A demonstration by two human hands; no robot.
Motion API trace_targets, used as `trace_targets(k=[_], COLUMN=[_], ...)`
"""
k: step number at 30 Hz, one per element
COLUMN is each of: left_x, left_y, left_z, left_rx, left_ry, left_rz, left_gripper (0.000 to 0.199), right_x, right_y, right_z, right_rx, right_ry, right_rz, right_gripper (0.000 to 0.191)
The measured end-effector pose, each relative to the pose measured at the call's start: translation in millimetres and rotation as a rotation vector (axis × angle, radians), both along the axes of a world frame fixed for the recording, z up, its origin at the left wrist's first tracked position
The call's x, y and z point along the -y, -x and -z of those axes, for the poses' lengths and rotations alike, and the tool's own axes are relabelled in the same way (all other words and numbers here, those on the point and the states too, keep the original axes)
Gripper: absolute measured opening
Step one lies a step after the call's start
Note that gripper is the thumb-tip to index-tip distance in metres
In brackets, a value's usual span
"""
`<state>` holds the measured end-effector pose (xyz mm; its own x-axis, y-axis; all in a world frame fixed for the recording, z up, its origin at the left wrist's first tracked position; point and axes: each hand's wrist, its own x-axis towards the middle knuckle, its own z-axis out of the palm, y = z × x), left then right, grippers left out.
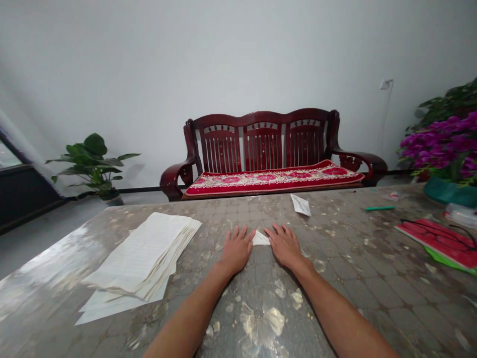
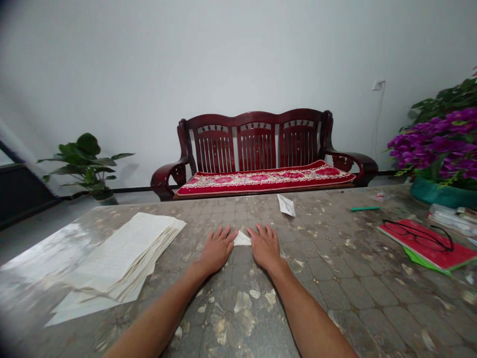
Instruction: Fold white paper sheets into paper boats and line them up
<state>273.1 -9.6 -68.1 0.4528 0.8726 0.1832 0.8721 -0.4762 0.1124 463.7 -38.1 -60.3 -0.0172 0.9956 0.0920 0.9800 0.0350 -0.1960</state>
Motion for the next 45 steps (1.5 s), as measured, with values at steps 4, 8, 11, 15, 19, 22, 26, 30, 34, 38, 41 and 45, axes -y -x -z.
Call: trace_targets(k=[4,8,11,15,19,22,26,30,34,38,41,45], left_x=[3.6,0.1,-2.8,-0.9,4.5,6.3,6.5,8.3,9.0,4.1,0.2,0.3], left_y=[7.7,8.3,4.0,-2.9,-7.2,-8.0,-6.6,-6.1,-9.9,-12.0,-9.3,-4.2], left_z=[5.5,0.8,-6.9,-17.5,-24.7,-26.3,-22.7,-17.1,-13.9,-10.4,-8.1,-7.7], left_rx=[0.096,0.11,0.052,0.002,0.051,0.136,0.251,0.354,0.458,0.618,0.684,0.625], left_ry=[-0.037,-0.005,-0.01,-0.018,0.015,0.053,0.071,0.055,0.051,0.057,0.089,0.123], left_rz=[0.135,0.226,0.257,0.225,0.128,0.054,0.004,-0.015,-0.039,-0.098,-0.155,-0.218], left_gripper=[0.038,0.04,0.034,0.026,0.025,0.03,0.034,0.036,0.034,0.035,0.037,0.034], right_x=[-3.6,-10.7,-14.3,-15.7,-16.9,-18.1,-17.9,-12.6,-5.6,-4.0,-5.5,-6.9], right_y=[-3.6,-7.8,-8.8,-9.5,-9.3,-3.8,11.4,26.8,36.9,39.5,36.6,29.6], right_z=[0.2,2.6,3.6,1.7,0.9,2.7,4.0,-0.9,-9.1,-11.7,-10.0,-6.4], right_rx=[0.003,-0.016,-0.048,-0.153,-0.295,-0.457,-0.635,-0.652,-0.511,-0.437,-0.428,-0.355], right_ry=[0.011,-0.003,-0.039,-0.12,-0.165,-0.162,-0.105,-0.054,-0.04,-0.029,-0.04,-0.092], right_rz=[-0.045,-0.107,-0.13,-0.12,-0.052,-0.007,0.01,0.01,0.046,0.065,0.073,0.037], right_gripper=[0.046,0.043,0.041,0.039,0.038,0.044,0.058,0.06,0.056,0.048,0.05,0.042])
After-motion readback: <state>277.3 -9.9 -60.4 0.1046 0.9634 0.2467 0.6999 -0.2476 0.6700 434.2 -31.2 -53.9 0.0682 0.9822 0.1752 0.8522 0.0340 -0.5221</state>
